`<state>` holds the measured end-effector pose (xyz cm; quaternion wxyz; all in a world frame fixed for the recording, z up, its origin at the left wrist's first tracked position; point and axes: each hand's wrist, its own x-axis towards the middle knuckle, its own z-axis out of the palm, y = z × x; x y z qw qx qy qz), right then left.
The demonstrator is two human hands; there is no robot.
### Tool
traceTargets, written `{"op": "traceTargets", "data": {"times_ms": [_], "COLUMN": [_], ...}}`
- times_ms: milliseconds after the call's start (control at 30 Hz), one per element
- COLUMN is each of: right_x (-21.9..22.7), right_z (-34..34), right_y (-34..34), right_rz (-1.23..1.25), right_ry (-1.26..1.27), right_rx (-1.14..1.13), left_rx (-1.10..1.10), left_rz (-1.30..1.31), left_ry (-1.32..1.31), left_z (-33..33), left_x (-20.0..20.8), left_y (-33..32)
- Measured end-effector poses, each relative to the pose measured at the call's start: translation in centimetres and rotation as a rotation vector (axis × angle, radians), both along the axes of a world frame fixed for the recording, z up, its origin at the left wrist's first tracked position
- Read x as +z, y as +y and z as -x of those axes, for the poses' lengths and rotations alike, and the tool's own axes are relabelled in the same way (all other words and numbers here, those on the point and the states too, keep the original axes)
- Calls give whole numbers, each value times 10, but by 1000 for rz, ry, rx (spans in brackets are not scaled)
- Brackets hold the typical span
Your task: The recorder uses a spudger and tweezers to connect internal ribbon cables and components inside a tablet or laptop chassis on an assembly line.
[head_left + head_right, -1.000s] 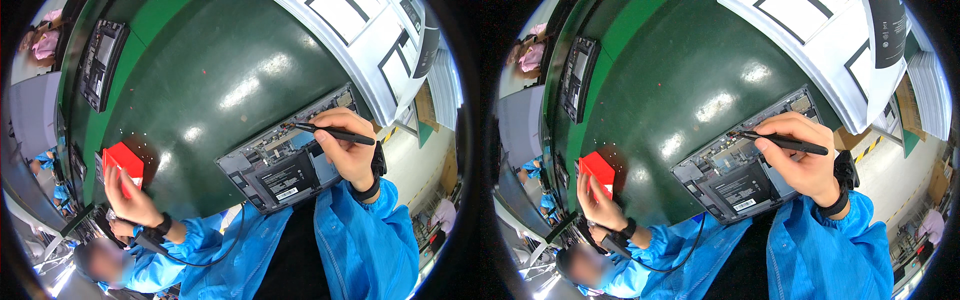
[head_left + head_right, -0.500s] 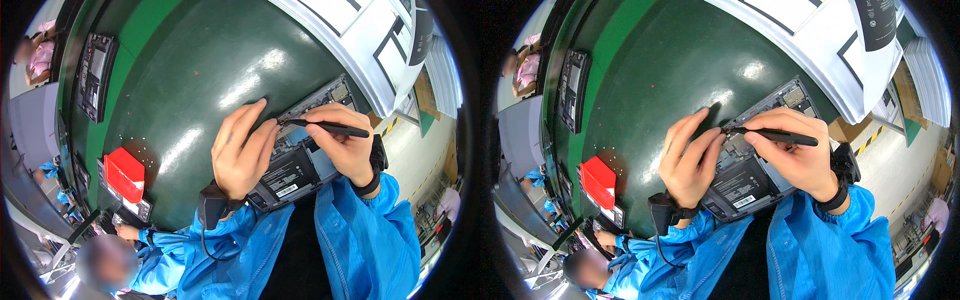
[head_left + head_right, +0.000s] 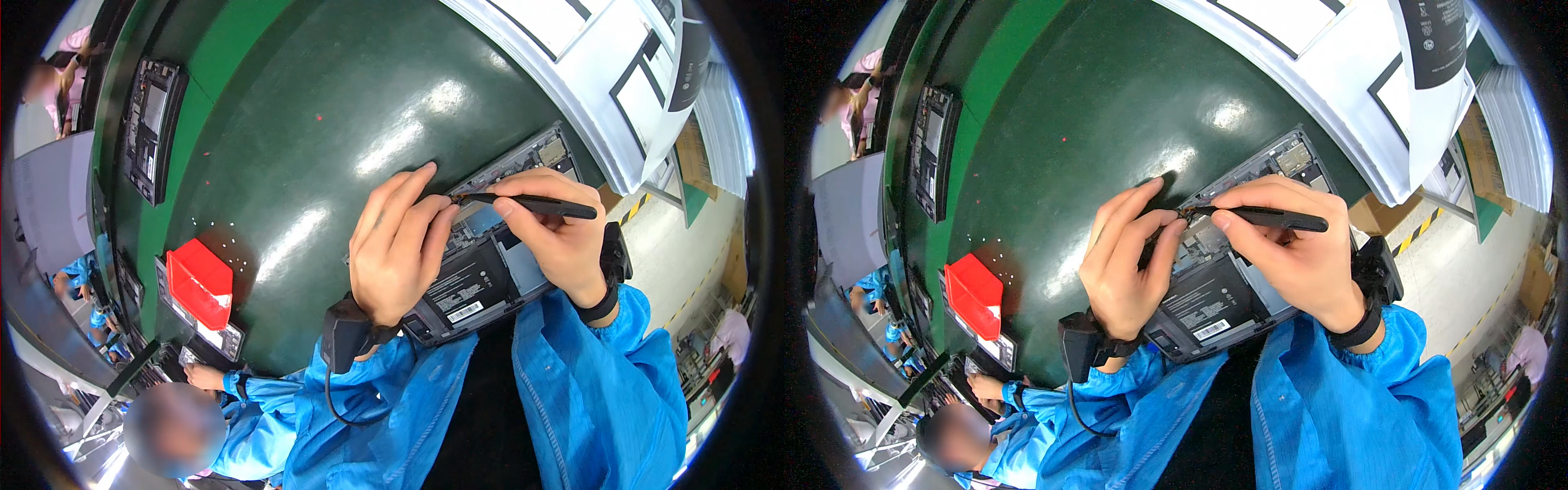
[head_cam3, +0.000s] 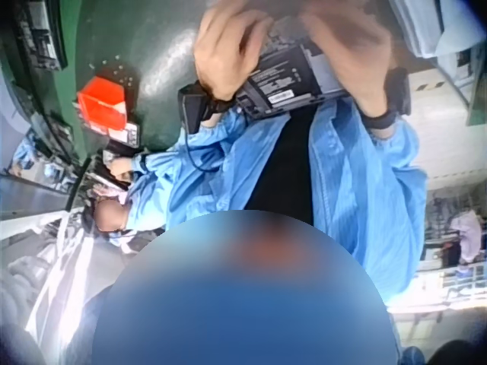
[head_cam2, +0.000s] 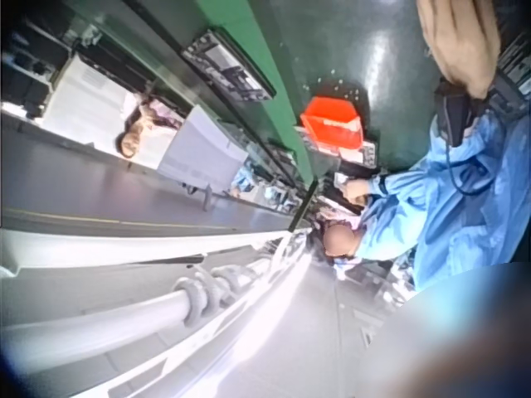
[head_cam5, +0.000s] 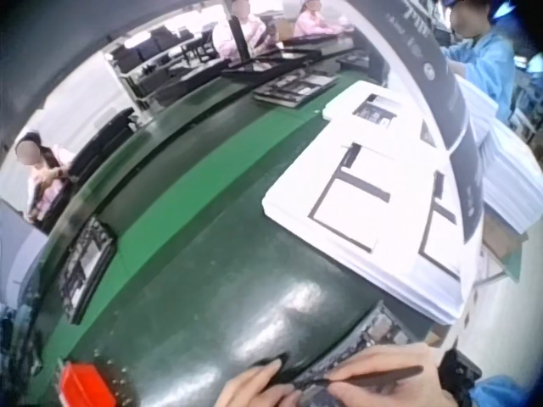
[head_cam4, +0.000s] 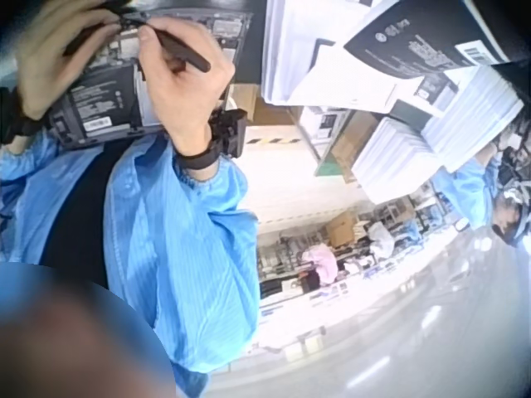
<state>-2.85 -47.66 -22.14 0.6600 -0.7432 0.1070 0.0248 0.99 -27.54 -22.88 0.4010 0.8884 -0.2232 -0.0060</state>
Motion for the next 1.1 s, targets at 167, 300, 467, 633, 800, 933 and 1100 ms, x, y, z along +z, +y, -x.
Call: {"op": "traceTargets", "data": {"times_ms": [167, 300, 467, 633, 800, 933, 1100], "right_x": [-5, 1, 1, 0, 1, -3, 6], "right_z": [-3, -1, -5, -3, 0, 4, 2], "right_y": [1, 1, 0, 3, 6, 7, 7], "right_rz": [33, 52, 57, 21, 65, 116, 108], "right_ry": [-12, -16, 16, 26, -18, -80, -47], "right_rx": [1, 0, 33, -8, 8, 3, 14], "left_rx": [6, 1, 6, 36, 78, 53, -227], "left_rz": [-4, -5, -7, 14, 31, 17, -107], "left_ry": [6, -25, -4, 21, 111, 184, -179], "left_z": [-1, 0, -2, -1, -2, 1, 3], "left_x": [-5, -1, -1, -3, 5, 8, -4], "left_y": [0, -1, -2, -1, -1, 0, 12]}}
